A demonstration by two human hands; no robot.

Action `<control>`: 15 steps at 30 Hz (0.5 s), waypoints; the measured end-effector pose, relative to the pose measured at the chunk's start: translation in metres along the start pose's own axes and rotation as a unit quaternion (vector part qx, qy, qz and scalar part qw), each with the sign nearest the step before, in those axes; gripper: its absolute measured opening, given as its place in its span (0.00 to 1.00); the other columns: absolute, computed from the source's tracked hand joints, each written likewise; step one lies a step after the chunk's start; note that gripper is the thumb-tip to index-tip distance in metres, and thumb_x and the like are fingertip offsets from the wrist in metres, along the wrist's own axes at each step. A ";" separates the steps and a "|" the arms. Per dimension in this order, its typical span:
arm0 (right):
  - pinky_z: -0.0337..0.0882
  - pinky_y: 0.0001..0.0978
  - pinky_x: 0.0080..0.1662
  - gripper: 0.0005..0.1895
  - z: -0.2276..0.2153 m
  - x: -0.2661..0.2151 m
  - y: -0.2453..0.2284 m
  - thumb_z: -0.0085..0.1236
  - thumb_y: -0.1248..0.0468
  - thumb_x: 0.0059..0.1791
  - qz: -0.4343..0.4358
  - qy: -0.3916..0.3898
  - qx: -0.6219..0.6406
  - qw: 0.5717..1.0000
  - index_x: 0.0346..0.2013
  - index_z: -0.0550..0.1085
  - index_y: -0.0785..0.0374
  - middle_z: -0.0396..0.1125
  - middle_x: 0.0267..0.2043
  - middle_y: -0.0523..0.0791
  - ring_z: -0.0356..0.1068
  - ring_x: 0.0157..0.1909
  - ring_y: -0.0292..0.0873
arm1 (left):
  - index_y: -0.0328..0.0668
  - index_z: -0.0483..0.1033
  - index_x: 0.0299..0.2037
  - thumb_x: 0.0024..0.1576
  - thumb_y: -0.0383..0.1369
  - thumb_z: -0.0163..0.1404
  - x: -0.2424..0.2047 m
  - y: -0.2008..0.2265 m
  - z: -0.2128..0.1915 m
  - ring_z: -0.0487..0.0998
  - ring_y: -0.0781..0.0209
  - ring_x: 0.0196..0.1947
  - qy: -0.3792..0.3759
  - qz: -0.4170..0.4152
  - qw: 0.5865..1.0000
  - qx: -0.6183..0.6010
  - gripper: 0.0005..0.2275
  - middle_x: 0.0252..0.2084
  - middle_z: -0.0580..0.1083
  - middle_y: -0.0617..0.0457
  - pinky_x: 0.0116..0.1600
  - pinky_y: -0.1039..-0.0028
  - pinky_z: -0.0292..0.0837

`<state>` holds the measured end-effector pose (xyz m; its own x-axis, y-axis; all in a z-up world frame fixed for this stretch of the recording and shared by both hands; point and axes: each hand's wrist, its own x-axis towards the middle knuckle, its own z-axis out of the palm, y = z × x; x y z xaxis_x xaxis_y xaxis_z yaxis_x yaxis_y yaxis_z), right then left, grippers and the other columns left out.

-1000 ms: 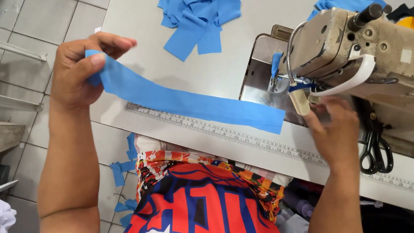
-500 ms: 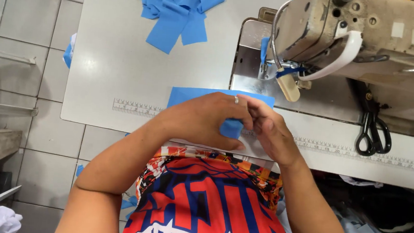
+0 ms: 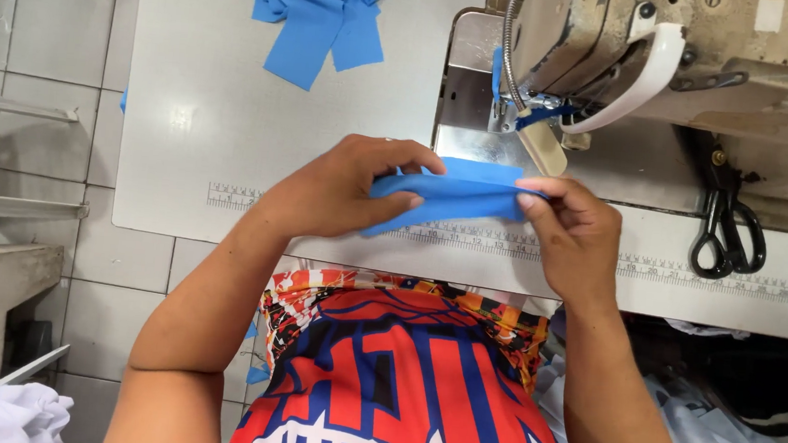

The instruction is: Measuring and cutting blue fabric into strips using scissors on a sewing machine table.

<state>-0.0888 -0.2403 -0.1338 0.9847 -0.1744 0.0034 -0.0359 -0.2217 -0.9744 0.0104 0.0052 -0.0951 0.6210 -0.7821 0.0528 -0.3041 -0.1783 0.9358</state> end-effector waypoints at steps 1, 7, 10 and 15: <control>0.65 0.24 0.37 0.04 -0.004 0.002 0.006 0.59 0.73 0.48 -0.037 0.024 -0.038 0.998 0.38 0.77 0.66 0.67 0.26 0.44 0.62 0.29 0.33 | 0.40 0.74 0.48 0.51 0.24 0.51 0.000 -0.003 -0.001 0.75 0.54 0.29 0.016 -0.017 1.000 0.010 0.14 0.31 0.75 0.45 0.35 0.67 0.71; 0.60 0.31 0.41 0.12 0.002 0.009 0.042 0.68 0.64 0.46 -0.082 0.091 -0.207 0.971 0.33 0.71 0.62 0.65 0.23 0.42 0.63 0.28 0.39 | 0.42 0.75 0.48 0.51 0.25 0.55 0.002 -0.024 0.006 0.73 0.59 0.23 0.095 -0.051 0.987 0.115 0.14 0.26 0.76 0.49 0.28 0.75 0.68; 0.58 0.34 0.45 0.16 0.008 0.009 0.039 0.69 0.61 0.45 -0.085 0.090 -0.288 0.950 0.31 0.67 0.60 0.66 0.22 0.40 0.64 0.27 0.41 | 0.40 0.75 0.48 0.51 0.25 0.57 0.005 -0.030 0.012 0.74 0.58 0.22 0.099 -0.051 0.979 0.173 0.15 0.25 0.76 0.48 0.28 0.74 0.69; 0.58 0.33 0.45 0.19 0.008 0.009 0.032 0.69 0.62 0.46 -0.069 0.087 -0.311 0.944 0.41 0.66 0.62 0.66 0.21 0.39 0.63 0.27 0.41 | 0.39 0.75 0.49 0.51 0.26 0.58 0.007 -0.029 0.015 0.76 0.56 0.23 0.086 -0.063 0.971 0.214 0.16 0.26 0.76 0.45 0.31 0.73 0.70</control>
<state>-0.0794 -0.2413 -0.1664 0.9461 -0.2464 0.2101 -0.0565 -0.7645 -0.6422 0.0127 -0.0037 -0.1269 0.7736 -0.6325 0.0386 -0.4668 -0.5276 0.7097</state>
